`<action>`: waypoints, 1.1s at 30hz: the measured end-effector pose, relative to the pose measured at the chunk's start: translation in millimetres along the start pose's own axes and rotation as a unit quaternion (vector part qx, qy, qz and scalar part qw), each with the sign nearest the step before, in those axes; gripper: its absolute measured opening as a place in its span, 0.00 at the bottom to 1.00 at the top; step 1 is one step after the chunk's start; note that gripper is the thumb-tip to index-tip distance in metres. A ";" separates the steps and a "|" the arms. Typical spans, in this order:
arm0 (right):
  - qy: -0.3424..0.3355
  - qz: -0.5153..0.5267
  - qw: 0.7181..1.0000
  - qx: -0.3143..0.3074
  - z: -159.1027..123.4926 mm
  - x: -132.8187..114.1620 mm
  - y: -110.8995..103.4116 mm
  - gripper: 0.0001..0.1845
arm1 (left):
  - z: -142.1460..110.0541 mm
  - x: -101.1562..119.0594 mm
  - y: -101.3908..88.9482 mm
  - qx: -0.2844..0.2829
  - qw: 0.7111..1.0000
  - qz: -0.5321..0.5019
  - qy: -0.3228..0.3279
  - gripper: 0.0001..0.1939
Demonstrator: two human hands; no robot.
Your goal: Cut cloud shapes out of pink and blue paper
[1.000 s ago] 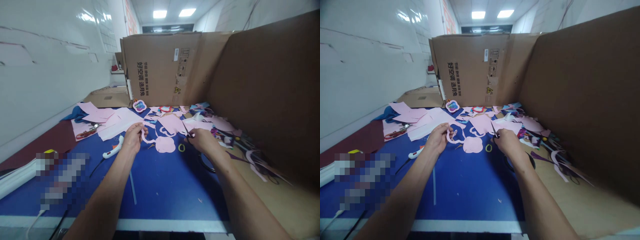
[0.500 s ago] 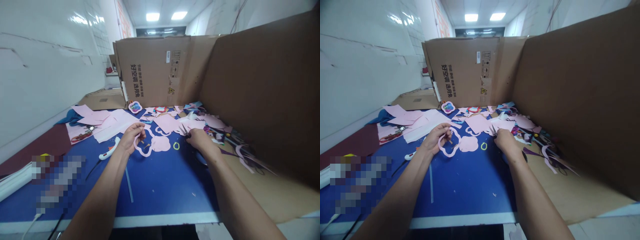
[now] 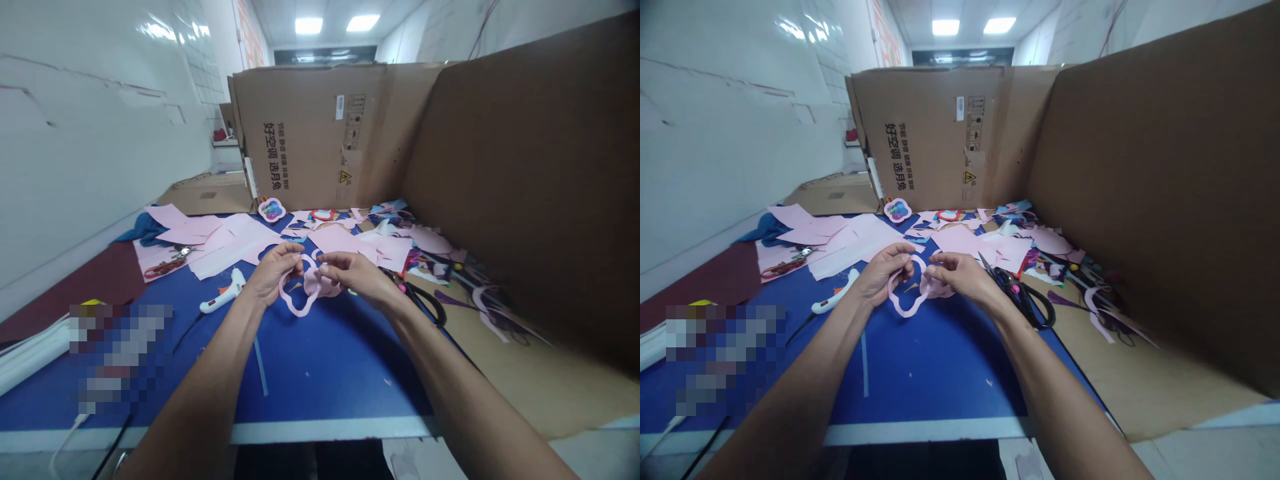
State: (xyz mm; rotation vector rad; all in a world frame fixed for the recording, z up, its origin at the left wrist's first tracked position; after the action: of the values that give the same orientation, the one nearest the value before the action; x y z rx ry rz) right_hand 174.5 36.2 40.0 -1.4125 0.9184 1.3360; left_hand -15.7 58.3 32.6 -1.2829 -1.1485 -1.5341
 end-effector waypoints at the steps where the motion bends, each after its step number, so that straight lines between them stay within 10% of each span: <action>1: 0.006 0.059 0.998 -0.021 -0.8 1.3 8.3 0.29 | -0.5 -0.8 1.8 -0.003 1.000 0.000 -0.003 0.16; 7: 0.032 0.128 0.990 -0.052 -3.1 3.9 1.2 0.23 | 2.1 -5.2 4.6 0.015 1.000 0.015 -0.005 0.13; 12: 0.074 -0.057 0.991 -0.093 -6.4 7.9 -35.8 0.23 | 6.5 -6.7 -11.2 0.141 0.967 0.212 0.030 0.05; 18: 0.091 -0.297 0.947 0.080 0.6 19.0 -68.2 0.15 | 3.1 -9.8 1.0 0.123 0.894 0.411 0.128 0.12; 33: 0.049 -0.422 0.903 0.057 2.5 27.6 -13.7 0.12 | 19.8 -47.3 17.0 0.083 0.784 0.600 0.134 0.07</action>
State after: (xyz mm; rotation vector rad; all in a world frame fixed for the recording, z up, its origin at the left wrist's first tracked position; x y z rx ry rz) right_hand 190.2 44.6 14.7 -1.5300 0.3384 0.5469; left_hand 12.8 74.5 -10.4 -1.2015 -0.1033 -0.5683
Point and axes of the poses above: each hand's wrist, its own z-axis towards the middle knuckle, its own y-axis out of the palm, x = y × z, the point moved 6 cm from there along z, towards the middle knuckle, and after that the axes turned 11 degrees about z, right-handed, at the moved point
